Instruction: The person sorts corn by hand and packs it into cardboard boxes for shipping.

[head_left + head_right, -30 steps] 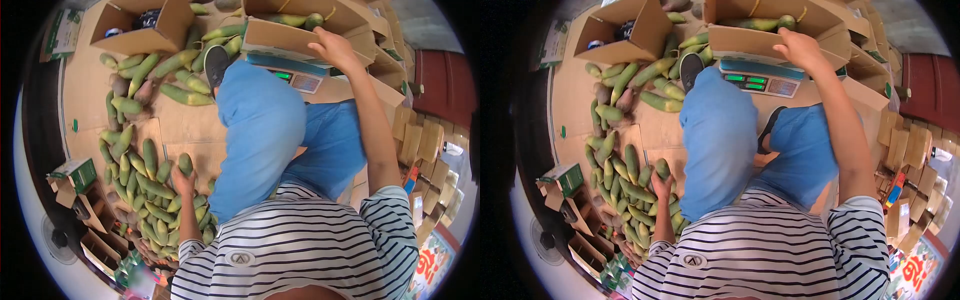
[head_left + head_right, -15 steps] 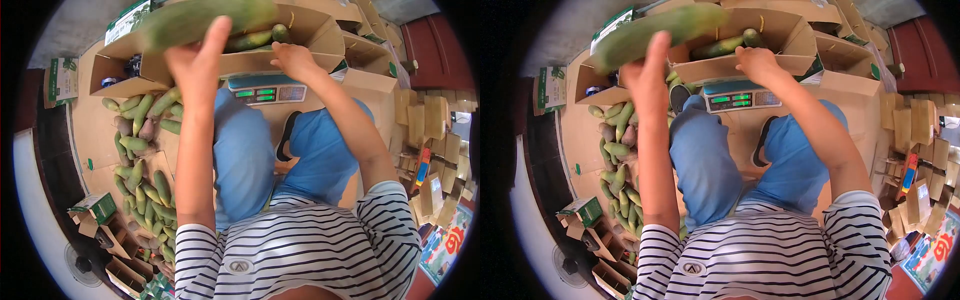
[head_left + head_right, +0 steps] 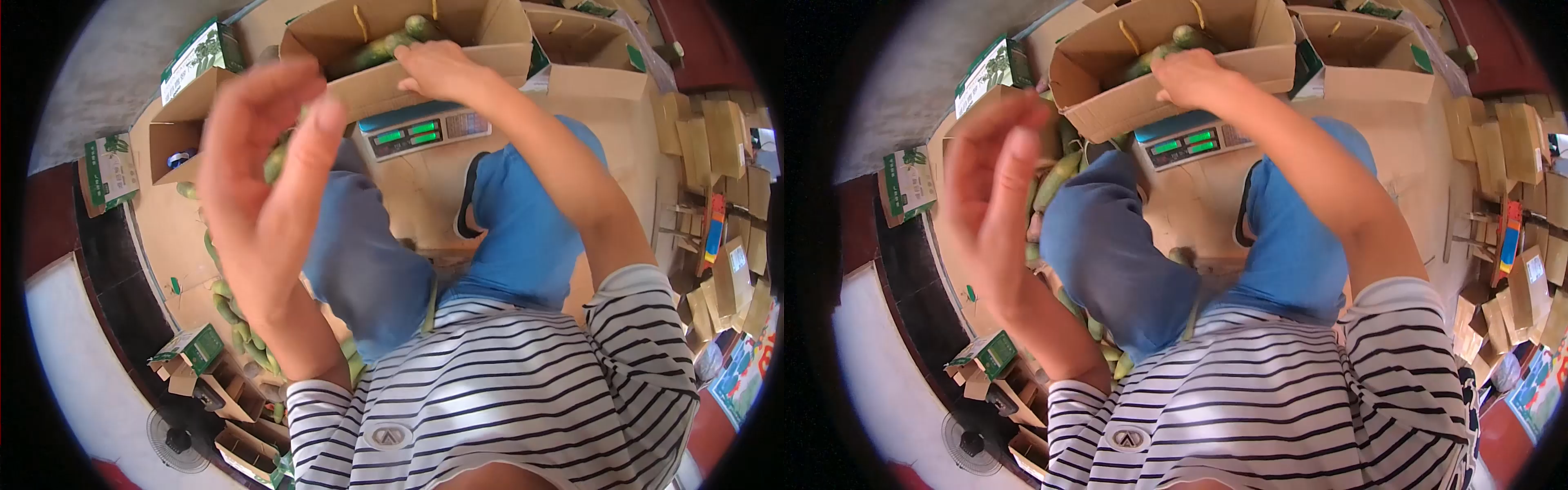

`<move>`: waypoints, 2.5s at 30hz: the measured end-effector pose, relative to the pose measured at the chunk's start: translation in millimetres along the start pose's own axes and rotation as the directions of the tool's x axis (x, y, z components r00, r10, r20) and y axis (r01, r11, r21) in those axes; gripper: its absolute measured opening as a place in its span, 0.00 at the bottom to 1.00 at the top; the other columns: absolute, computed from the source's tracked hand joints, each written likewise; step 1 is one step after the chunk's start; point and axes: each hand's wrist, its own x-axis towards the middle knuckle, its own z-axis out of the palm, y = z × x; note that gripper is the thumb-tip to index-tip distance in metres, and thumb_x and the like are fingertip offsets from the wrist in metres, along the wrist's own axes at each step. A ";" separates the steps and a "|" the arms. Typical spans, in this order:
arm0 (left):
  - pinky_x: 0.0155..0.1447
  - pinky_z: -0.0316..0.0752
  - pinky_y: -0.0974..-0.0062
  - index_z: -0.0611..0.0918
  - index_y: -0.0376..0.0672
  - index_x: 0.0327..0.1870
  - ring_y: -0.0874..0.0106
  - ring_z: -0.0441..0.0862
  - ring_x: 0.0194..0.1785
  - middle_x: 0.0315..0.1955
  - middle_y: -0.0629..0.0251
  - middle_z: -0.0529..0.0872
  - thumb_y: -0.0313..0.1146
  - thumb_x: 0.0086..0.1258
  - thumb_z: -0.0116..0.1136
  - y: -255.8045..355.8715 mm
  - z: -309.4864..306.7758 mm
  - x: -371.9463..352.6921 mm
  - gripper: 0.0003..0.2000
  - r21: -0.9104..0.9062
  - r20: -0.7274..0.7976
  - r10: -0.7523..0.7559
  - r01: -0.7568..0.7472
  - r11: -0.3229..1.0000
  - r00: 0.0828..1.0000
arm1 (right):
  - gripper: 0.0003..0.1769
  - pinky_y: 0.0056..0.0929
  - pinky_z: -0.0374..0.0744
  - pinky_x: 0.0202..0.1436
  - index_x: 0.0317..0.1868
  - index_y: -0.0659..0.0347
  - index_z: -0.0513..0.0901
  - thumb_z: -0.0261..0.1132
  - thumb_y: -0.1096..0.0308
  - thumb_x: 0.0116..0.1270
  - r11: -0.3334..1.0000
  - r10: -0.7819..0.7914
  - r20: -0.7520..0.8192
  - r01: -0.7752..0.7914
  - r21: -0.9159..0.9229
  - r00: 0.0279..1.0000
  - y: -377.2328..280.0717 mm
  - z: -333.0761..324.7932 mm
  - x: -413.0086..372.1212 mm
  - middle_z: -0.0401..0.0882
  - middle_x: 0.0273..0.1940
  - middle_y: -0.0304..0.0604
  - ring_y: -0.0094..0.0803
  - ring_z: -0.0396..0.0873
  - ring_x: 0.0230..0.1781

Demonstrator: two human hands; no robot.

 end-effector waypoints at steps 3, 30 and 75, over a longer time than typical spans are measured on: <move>0.51 0.71 0.82 0.79 0.34 0.46 0.75 0.81 0.45 0.40 0.61 0.84 0.31 0.67 0.58 31.6 19.4 16.8 0.11 0.016 -0.041 0.106 -0.106 0.994 0.993 | 0.23 0.44 0.77 0.45 0.45 0.64 0.75 0.60 0.51 0.63 0.997 0.051 -0.080 -0.047 0.056 0.996 -9.6 -21.2 -1.6 0.80 0.40 0.52 0.48 0.79 0.43; 0.48 0.75 0.60 0.75 0.40 0.47 0.55 0.79 0.48 0.43 0.53 0.80 0.43 0.62 0.59 -103.0 46.3 71.2 0.18 0.863 0.401 -0.209 -0.291 0.413 0.892 | 0.18 0.45 0.77 0.43 0.42 0.62 0.78 0.57 0.54 0.65 0.991 0.128 -0.009 -0.128 0.045 0.992 -3.2 -40.9 -8.4 0.79 0.39 0.51 0.48 0.78 0.42; 0.43 0.74 0.57 0.74 0.39 0.36 0.54 0.78 0.43 0.34 0.53 0.81 0.33 0.58 0.60 -164.5 90.9 73.7 0.10 0.665 0.653 -0.096 -0.507 0.549 0.752 | 0.12 0.42 0.78 0.41 0.33 0.58 0.86 0.66 0.60 0.54 0.986 0.079 0.064 -0.068 -0.150 0.995 109.8 -29.7 81.3 0.84 0.36 0.48 0.45 0.82 0.40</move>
